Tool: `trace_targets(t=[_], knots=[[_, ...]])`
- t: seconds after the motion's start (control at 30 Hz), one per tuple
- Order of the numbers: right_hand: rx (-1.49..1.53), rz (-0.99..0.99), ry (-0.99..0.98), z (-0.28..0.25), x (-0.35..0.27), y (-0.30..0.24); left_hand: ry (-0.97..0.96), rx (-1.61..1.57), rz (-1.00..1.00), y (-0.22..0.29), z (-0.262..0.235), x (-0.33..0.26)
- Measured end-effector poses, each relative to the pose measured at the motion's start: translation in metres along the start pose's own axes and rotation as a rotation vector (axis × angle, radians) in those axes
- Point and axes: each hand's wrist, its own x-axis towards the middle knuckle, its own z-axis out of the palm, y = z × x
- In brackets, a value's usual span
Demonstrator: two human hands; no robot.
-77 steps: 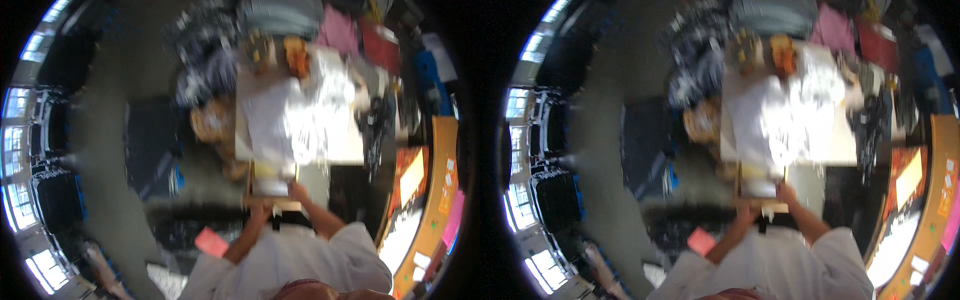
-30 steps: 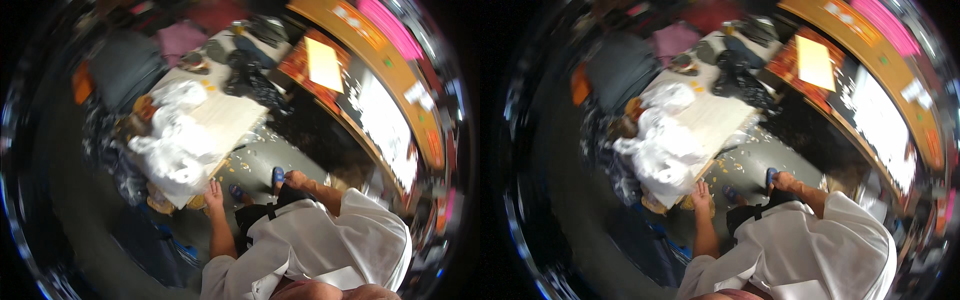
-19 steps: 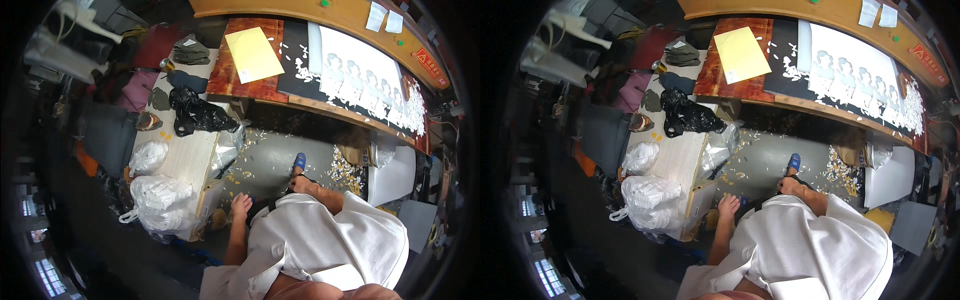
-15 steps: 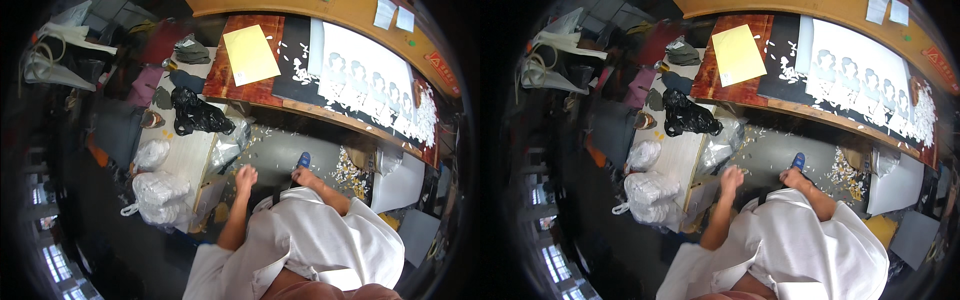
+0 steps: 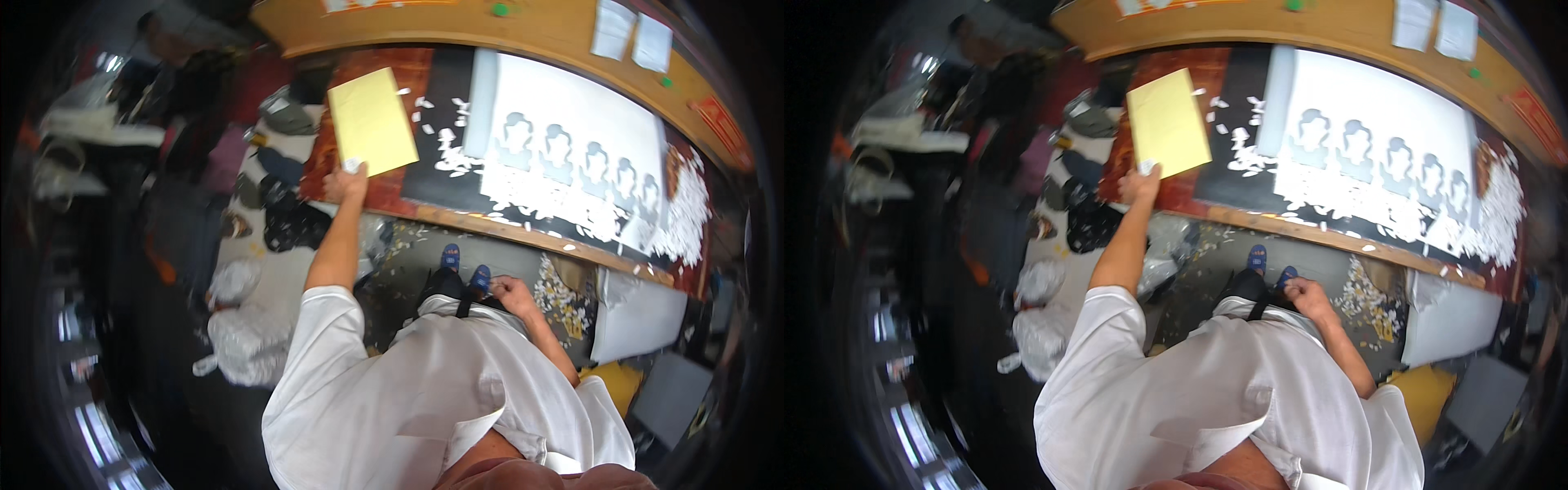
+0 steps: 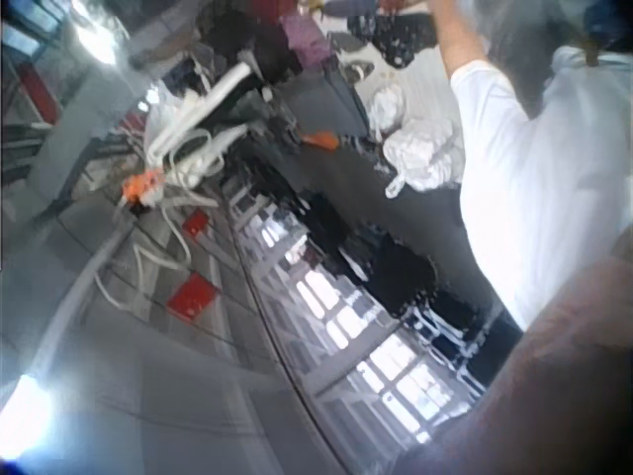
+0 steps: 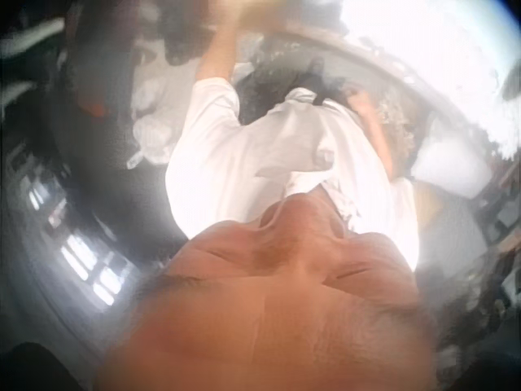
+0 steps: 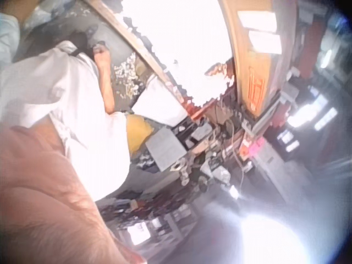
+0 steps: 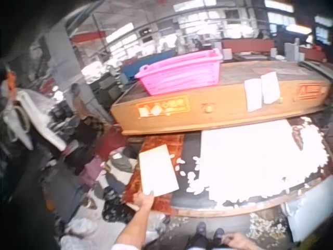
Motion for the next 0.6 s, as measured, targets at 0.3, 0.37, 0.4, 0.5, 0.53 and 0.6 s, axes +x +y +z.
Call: trace_targets(t=[0.3, 0.37, 0.4, 0.5, 0.53, 0.6], knots=[[0.069, 0.073, -0.060, -0.015, 0.020, -0.091, -0.162, -0.164, 0.207, 0.002, 0.008, 0.031], [0.143, 0.038, -0.129, -0.017, 0.035, -0.119, -0.388, -0.819, 0.019, -0.004, -0.002, 0.022], [0.281, -0.022, -0.134, -0.017, 0.045, -0.135, -0.516, -1.068, -0.072, -0.010, -0.009, 0.013], [0.571, -0.010, -0.157, -0.005, 0.085, -0.190, -0.608, -1.319, -0.152, -0.038, -0.039, -0.038], [0.681, 0.004, -0.234, 0.004, 0.100, -0.206, -0.630, -1.441, -0.156, -0.052, -0.050, -0.062], [0.702, 0.176, -0.423, 0.029, 0.128, -0.233, -0.716, -1.514, -0.212, -0.085, -0.074, -0.111]])
